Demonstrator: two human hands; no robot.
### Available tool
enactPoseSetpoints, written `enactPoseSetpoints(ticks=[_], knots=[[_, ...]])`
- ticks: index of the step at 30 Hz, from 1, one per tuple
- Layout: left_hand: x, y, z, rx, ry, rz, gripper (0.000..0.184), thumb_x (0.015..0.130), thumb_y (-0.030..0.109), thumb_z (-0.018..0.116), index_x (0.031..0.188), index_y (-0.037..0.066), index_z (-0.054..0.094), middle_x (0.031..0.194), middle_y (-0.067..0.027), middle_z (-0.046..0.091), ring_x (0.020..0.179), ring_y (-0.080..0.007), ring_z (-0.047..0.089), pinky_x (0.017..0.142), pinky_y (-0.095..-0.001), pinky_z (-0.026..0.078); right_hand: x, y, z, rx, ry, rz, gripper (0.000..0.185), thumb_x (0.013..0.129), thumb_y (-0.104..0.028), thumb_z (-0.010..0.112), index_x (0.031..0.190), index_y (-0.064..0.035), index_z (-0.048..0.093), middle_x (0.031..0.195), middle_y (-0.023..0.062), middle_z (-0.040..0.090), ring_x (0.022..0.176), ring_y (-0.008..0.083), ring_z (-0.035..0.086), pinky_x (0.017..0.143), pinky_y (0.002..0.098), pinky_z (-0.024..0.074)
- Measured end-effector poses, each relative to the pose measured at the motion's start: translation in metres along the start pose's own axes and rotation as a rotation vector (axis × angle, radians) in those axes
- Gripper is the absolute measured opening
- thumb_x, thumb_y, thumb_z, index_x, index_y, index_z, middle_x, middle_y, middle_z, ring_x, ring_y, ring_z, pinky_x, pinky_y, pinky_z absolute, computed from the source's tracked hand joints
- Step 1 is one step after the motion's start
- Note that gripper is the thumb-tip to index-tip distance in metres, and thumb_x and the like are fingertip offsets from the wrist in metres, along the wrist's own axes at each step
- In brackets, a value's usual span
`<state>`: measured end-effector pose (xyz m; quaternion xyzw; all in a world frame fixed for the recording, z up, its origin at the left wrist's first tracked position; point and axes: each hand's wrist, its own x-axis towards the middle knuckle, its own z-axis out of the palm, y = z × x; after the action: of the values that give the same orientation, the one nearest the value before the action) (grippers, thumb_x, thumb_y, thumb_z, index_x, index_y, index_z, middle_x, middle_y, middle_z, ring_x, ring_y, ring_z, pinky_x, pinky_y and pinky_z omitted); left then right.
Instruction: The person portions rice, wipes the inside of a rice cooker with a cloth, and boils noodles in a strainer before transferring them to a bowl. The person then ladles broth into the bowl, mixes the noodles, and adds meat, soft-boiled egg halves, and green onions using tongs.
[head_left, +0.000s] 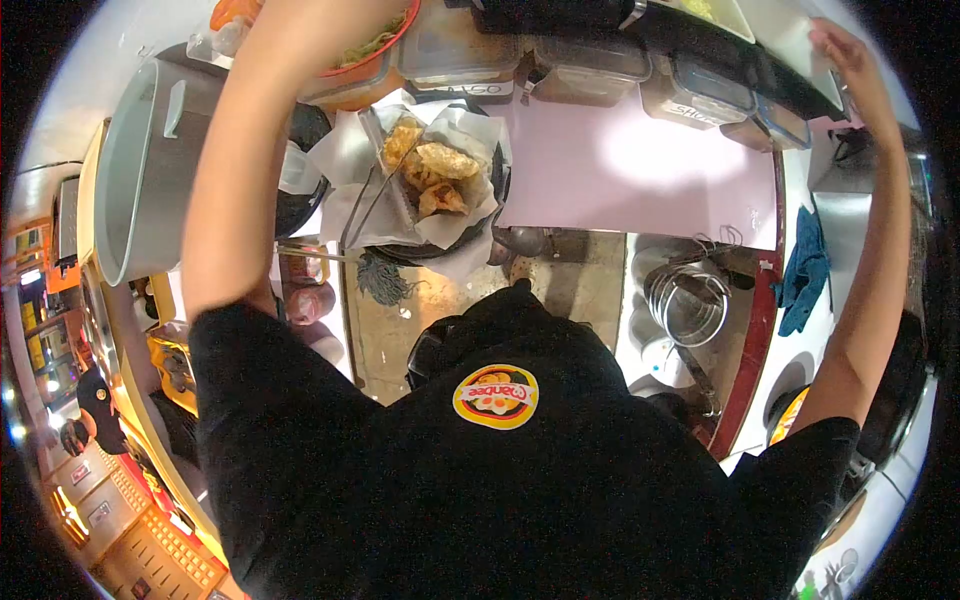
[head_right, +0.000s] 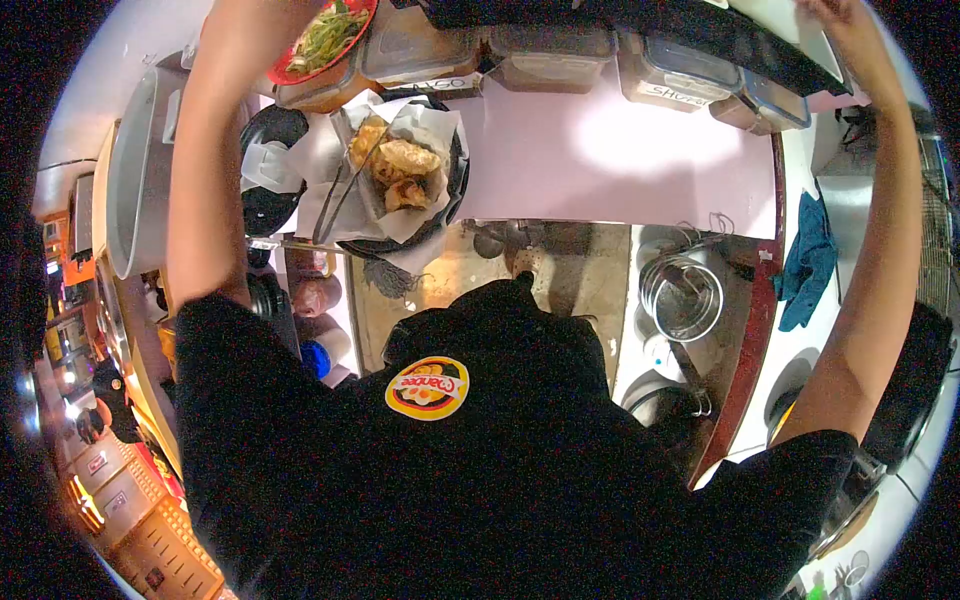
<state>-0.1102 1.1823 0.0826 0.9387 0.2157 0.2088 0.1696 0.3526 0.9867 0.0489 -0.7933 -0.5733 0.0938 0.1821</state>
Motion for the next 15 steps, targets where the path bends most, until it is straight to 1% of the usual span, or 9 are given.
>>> enactPoseSetpoints(ticks=[2,3,4,5,6,8,12,14,15], knots=[[-0.056,-0.032,0.007,0.161,0.055,0.013,0.026,0.088,0.016,0.058,0.112,0.009,0.061,0.089,-0.008,0.063,0.079,-0.012,0.058,0.074,-0.0324,0.046,-0.011,0.0,-0.013,-0.042,-0.006,-0.007,0.045,0.089,-0.037,0.058,0.123,-0.007,0.057,0.111,0.0046,0.061,0.103,0.0157,0.055,0.092,0.0286,0.04],[-0.082,-0.032,0.012,0.028,0.058,-0.127,0.018,0.088,0.013,0.059,0.102,0.004,0.066,0.082,-0.0073,0.063,0.069,-0.0082,0.055,0.065,-0.0244,0.046,-0.027,-0.016,-0.013,-0.166,0.153,0.076,0.043,0.09,-0.037,0.055,0.125,-0.0111,0.055,0.119,0.006,0.058,0.11,0.0178,0.052,0.096,0.0304,0.0377],[-0.104,-0.041,0.018,-0.032,-0.012,-0.294,0.02,0.087,0.009,0.059,0.105,0.003,0.064,0.08,-0.0074,0.064,0.069,-0.0104,0.057,0.066,-0.0263,0.048,-0.044,-0.028,-0.015,-0.292,0.311,0.159,0.042,0.092,-0.037,0.052,0.128,-0.0152,0.053,0.126,0.0073,0.055,0.118,0.0199,0.049,0.101,0.0321,0.0354],[-0.124,-0.048,0.025,0.035,-0.067,-0.406,0.019,0.083,0.012,0.062,0.1,0.004,0.063,0.086,-0.017,0.065,0.077,-0.0243,0.066,0.067,-0.0328,0.05,-0.059,-0.025,-0.02,-0.293,0.313,0.165,0.042,0.092,-0.037,0.052,0.128,-0.0152,0.053,0.126,0.0073,0.055,0.118,0.0199,0.049,0.101,0.0321,0.0354],[-0.144,-0.057,0.036,0.098,-0.107,-0.439,0.025,0.081,0.015,0.065,0.103,0.005,0.061,0.089,-0.0169,0.064,0.079,-0.0272,0.064,0.068,-0.0359,0.05,-0.074,-0.018,-0.028,-0.356,0.309,-0.049,0.039,0.093,-0.035,0.049,0.129,-0.0185,0.053,0.131,0.0078,0.051,0.123,0.0209,0.045,0.104,0.0339,0.033],[-0.173,-0.056,0.056,0.135,-0.141,-0.498,0.034,0.079,0.018,0.067,0.108,0.004,0.055,0.091,-0.017,0.061,0.082,-0.0332,0.062,0.072,-0.0409,0.049,-0.104,-0.037,-0.026,-0.595,0.399,-0.189,0.035,0.096,-0.027,0.044,0.128,-0.0165,0.053,0.132,0.0078,0.05,0.124,0.0196,0.045,0.106,0.0361,0.0316],[-0.197,-0.062,0.075,0.101,-0.006,-0.546,0.036,0.077,0.012,0.068,0.11,0.003,0.057,0.089,-0.0168,0.061,0.081,-0.0339,0.061,0.072,-0.0415,0.048,-0.155,-0.064,-0.011,-0.187,0.417,-0.009,0.029,0.095,-0.016,0.048,0.121,-0.0075,0.058,0.125,0.0094,0.056,0.117,0.019,0.051,0.101,0.0349,0.0385],[-0.198,-0.063,0.06,0.157,0.021,-0.492,0.033,0.08,0.008,0.066,0.112,0.003,0.06,0.091,-0.0167,0.062,0.08,-0.0282,0.062,0.074,-0.0336,0.048,-0.176,-0.125,0.023,-0.132,0.479,-0.082,0.023,0.09,-0.012,0.058,0.11,-0.0014,0.063,0.101,0.0073,0.065,0.096,0.0133,0.059,0.087,0.0269,0.0452],[-0.191,-0.055,0.048,0.07,0.02,-0.556,0.03,0.081,0.005,0.064,0.111,0.003,0.062,0.09,-0.0144,0.061,0.077,-0.0255,0.06,0.073,-0.0311,0.048,-0.187,-0.141,0.043,-0.02,0.435,-0.057,0.02,0.09,-0.007,0.056,0.107,-0.0025,0.065,0.103,0.0087,0.065,0.095,0.0135,0.059,0.087,0.0271,0.045]])
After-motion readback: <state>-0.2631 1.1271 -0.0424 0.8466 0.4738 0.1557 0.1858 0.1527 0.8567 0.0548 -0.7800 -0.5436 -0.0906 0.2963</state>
